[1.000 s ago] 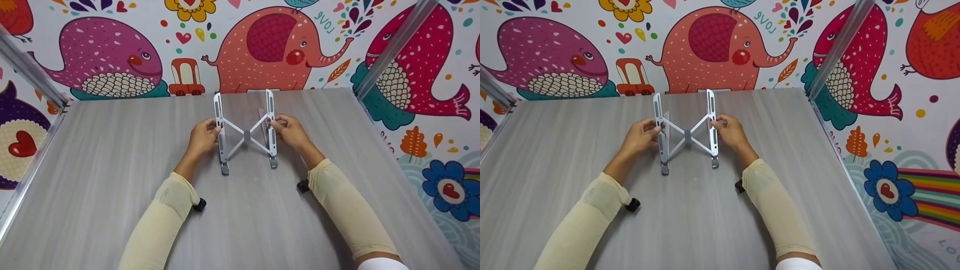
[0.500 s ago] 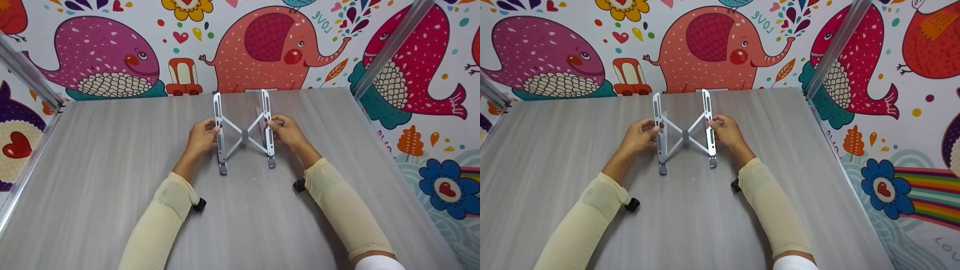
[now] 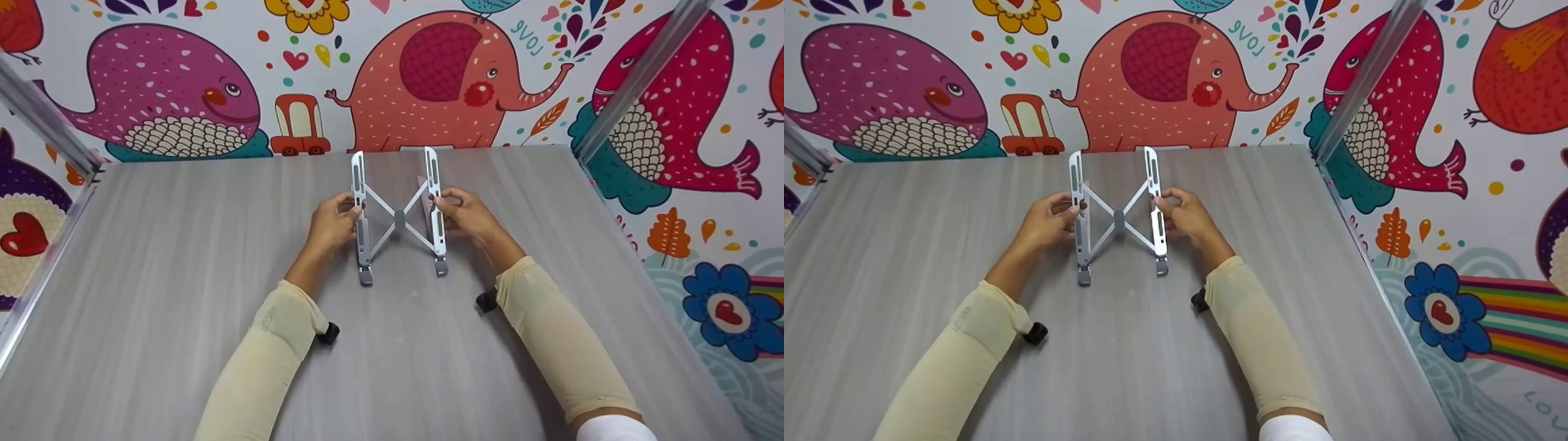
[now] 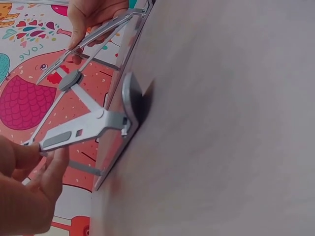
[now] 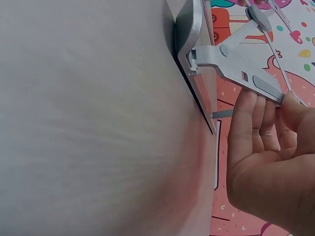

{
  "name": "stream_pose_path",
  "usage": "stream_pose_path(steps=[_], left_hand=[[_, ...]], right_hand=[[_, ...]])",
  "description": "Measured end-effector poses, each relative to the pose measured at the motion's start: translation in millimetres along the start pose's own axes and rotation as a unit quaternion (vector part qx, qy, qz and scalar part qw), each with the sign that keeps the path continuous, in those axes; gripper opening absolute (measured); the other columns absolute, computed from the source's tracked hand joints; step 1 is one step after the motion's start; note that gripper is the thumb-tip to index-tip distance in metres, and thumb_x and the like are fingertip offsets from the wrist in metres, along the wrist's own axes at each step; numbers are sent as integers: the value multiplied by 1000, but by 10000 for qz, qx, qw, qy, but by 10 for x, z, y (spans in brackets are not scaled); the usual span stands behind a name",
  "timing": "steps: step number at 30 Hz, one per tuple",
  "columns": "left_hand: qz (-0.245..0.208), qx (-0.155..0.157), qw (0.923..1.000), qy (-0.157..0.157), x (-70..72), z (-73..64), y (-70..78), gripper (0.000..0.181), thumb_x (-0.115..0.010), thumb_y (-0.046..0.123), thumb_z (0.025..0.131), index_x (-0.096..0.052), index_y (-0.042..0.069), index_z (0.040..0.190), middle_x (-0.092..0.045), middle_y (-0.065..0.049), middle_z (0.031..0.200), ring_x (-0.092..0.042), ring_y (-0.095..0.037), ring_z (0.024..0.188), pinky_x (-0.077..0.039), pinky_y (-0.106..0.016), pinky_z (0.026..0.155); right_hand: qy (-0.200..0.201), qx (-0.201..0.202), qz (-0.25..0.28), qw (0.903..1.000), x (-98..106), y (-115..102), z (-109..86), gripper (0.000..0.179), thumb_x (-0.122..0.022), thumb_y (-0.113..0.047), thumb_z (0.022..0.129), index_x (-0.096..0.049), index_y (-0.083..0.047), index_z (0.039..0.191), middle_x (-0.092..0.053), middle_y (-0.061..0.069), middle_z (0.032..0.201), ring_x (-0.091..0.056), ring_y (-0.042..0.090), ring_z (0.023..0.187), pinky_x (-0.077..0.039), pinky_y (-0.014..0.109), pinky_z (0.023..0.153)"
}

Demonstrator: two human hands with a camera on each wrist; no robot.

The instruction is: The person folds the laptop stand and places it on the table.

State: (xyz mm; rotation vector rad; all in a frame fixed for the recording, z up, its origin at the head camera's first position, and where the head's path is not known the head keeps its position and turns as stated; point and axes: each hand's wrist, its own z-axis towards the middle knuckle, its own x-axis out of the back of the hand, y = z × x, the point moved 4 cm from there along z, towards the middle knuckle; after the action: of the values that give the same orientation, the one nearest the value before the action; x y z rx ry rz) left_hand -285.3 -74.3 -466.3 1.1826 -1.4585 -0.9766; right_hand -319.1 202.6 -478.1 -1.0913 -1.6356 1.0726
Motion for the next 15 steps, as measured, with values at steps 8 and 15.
stream_pose_path(steps=[8,15], left_hand=[[217,-143,9996,88,-43,-11,22,28,-57,12,104,-63,11,132,-66,-11,130,-65,-21,103,-58,-35,81],[345,-316,9987,201,-66,-8,30,28,-57,11,104,-64,9,131,-67,-13,130,-65,-21,99,-59,-34,78]], right_hand=[[-61,-8,96,9999,-45,-11,9,34,-62,-26,103,-60,-1,126,-64,2,80,-65,16,69,-59,34,66],[-144,97,152,9997,-94,-25,6,30,-61,-23,104,-60,-1,124,-62,4,81,-64,16,68,-59,35,65]])
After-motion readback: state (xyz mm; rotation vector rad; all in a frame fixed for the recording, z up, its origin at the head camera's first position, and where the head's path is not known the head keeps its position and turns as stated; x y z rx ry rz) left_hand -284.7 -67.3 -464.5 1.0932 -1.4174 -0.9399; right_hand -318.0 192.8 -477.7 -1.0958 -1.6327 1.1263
